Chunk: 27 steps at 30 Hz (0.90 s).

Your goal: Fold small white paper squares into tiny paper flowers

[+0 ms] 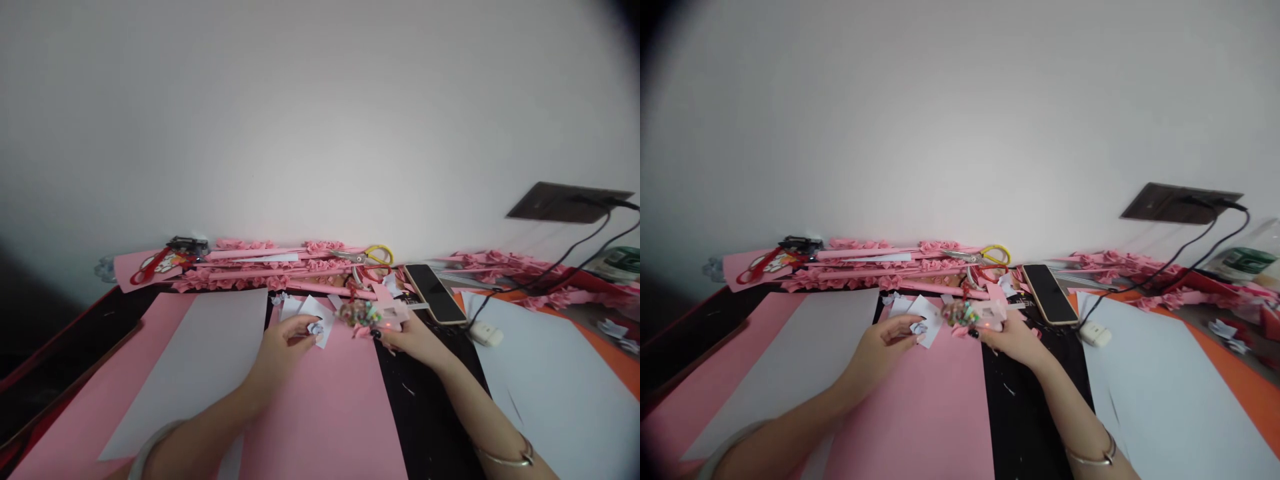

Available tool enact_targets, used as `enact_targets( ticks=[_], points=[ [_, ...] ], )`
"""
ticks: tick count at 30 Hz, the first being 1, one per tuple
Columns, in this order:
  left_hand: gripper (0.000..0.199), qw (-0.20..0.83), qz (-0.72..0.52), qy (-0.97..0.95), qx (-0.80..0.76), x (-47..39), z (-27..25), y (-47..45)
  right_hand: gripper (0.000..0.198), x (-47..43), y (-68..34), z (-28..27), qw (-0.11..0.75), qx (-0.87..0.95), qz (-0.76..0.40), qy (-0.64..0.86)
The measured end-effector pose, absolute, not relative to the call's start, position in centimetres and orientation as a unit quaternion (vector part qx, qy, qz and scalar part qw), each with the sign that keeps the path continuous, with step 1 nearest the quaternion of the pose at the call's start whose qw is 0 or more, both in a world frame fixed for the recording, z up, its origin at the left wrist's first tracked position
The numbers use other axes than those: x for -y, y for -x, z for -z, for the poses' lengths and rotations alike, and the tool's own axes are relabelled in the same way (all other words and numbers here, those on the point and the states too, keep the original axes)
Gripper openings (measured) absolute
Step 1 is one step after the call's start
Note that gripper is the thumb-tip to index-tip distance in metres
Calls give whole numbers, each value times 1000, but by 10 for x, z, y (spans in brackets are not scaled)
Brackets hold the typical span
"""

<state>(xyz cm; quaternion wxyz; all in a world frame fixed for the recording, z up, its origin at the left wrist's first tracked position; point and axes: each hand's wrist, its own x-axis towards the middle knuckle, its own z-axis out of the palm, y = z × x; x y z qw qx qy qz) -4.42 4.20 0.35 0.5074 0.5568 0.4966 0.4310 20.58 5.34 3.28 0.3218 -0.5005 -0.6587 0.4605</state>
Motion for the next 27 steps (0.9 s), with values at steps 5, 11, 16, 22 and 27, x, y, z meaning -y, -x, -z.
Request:
enact_targets(
  ticks=[5,11,16,22,27],
  points=[
    [28,516,-432,-561,-483,-42,-3,43,8,-47,-194,-34,304,678,-482,464],
    [17,512,-438,-563,-479,-42,-3,42,17,-49,-192,-32,288,686,-482,463],
    [12,503,-425,-577,-484,-41,-6,41,26,-48,-188,-34,279,699,-481,450],
    [11,510,-415,-572,-491,-40,-5,41,29,-46,-182,-42,287,713,-500,399],
    [11,521,-413,-563,-491,-41,-3,40,28,-47,-182,-42,279,730,-476,404]
  ],
)
